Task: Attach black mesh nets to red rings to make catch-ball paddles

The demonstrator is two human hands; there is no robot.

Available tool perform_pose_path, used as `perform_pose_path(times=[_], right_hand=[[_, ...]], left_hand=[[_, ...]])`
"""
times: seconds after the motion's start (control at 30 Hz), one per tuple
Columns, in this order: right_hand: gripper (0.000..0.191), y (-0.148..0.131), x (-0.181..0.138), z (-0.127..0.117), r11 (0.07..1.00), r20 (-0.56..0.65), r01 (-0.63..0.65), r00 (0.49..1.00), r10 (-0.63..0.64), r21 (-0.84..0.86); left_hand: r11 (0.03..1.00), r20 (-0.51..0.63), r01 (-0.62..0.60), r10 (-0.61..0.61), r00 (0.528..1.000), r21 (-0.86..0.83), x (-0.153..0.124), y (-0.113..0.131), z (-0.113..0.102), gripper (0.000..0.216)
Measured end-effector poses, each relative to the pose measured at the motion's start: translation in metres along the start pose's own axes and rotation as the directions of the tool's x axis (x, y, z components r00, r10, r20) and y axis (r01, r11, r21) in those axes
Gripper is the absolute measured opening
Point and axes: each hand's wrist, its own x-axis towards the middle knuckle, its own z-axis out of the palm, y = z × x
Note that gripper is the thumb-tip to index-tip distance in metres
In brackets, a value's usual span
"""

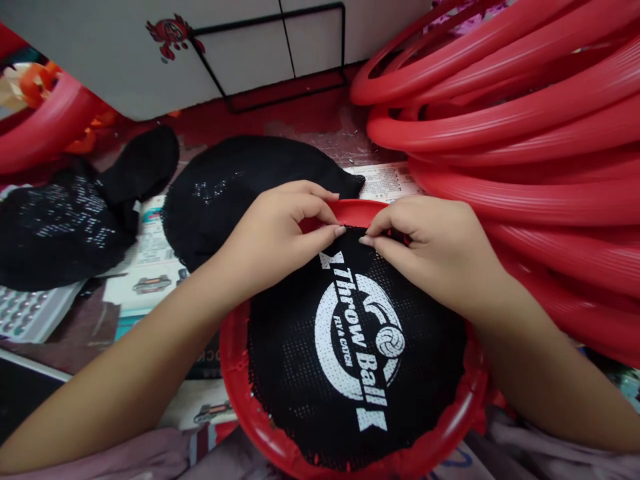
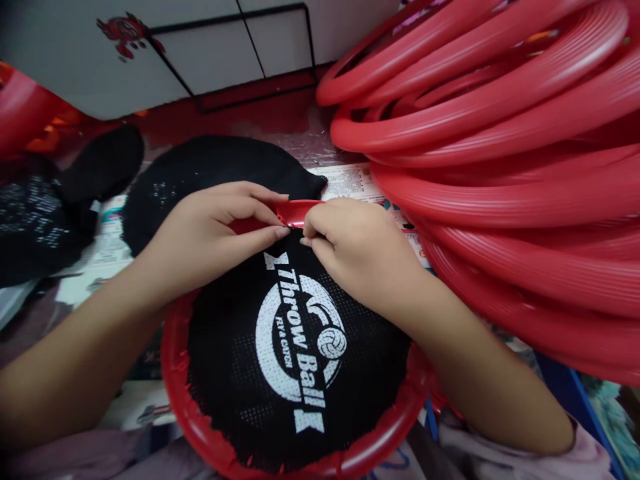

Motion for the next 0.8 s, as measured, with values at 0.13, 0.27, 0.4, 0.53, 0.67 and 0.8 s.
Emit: perform_pose_path(times=[0.13,0.27,0.4,0.53,0.67,0.8], right_hand=[[0.011,0.001,0.001,0.006,0.998,-0.033,0.0,0.999,-0.002,-0.063],[0.012,0.003,0.002,0.01,0.996,-0.039,-0.008,0.999,0.004,-0.093],[0.014,0.002,0.003,0.012,0.994,-0.013,-0.037,0.999,0.036,-0.106],[0.015,0.001,0.005,0.012,0.991,0.019,-0.06,0.998,0.062,-0.124],[0.015,-0.002,0.006,0.013,0.986,0.053,-0.08,0.995,0.089,-0.146],[0.015,-0.003,0.008,0.012,0.978,0.086,-0.114,0.988,0.13,-0.174]], left_hand=[[0.999,-0.04,0.048,-0.048,0.998,-0.007,0.0,0.0,0.003,0.014],[0.997,-0.053,0.052,-0.049,0.997,0.056,0.001,-0.001,0.007,0.016],[0.995,-0.053,0.068,-0.064,0.997,0.074,0.001,-0.002,0.007,0.016],[0.995,-0.069,0.071,-0.065,0.995,0.076,0.0,-0.004,0.007,0.014],[0.991,-0.063,0.091,-0.085,0.994,0.101,0.001,-0.004,0.008,0.014],[0.99,-0.071,0.096,-0.089,0.994,0.104,0.002,-0.002,0.01,0.014]])
